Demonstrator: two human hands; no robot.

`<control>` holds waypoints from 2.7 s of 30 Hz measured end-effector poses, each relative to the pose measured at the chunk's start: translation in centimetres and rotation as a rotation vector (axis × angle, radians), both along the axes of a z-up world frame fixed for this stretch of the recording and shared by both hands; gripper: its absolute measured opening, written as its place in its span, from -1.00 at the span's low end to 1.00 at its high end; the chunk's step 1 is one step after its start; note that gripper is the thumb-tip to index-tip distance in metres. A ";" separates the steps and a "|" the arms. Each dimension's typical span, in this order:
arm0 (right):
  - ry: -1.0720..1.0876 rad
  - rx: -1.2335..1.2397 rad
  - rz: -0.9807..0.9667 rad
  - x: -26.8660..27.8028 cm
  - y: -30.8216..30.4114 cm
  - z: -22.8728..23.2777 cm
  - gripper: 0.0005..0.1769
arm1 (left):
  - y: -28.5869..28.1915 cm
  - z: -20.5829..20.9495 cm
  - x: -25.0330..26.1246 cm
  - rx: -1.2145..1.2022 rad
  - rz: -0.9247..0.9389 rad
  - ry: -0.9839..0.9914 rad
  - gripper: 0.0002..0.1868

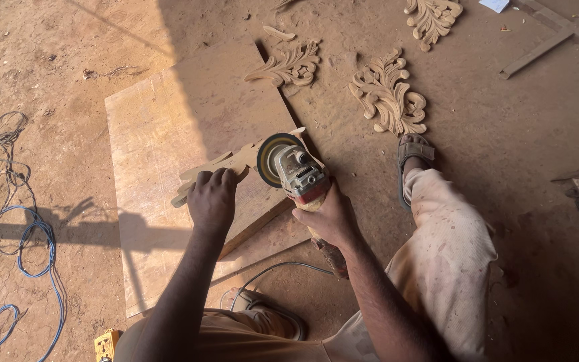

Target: The person uses an angle grinder to shape and smooth the edges of a decorative wooden piece. They hold the wood with one hand and guide the grinder along the contours, occasionally flipping the piece to work on different sides.

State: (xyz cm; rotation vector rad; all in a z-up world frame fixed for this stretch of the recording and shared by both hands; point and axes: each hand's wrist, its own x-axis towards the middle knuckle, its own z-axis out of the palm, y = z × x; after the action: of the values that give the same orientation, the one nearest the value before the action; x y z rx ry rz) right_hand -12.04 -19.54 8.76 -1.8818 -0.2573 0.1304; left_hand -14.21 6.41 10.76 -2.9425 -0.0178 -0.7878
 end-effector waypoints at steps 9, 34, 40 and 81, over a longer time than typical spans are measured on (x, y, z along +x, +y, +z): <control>0.020 0.164 0.005 0.8 -1.4 0.0 -0.16 | 0.8 -0.6 -0.2 0.001 -0.041 -0.111 -0.88; 0.334 1.013 0.058 7.2 -10.3 -5.6 -0.28 | 8.5 1.3 -0.6 -1.653 -0.396 -0.250 -0.70; 0.313 1.191 0.355 8.4 -12.6 -5.8 -0.23 | 11.9 3.0 -0.1 -1.862 -0.575 -0.407 -0.71; 0.495 1.635 0.544 8.6 -15.3 -6.0 0.07 | 12.4 1.6 -0.9 -2.100 -0.733 -0.549 -0.58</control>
State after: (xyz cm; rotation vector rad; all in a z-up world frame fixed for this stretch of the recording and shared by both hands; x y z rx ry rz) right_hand -3.42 -34.85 2.76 -0.1049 -0.3550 0.5448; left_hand -15.12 18.82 12.36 -3.9553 0.5449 -3.3665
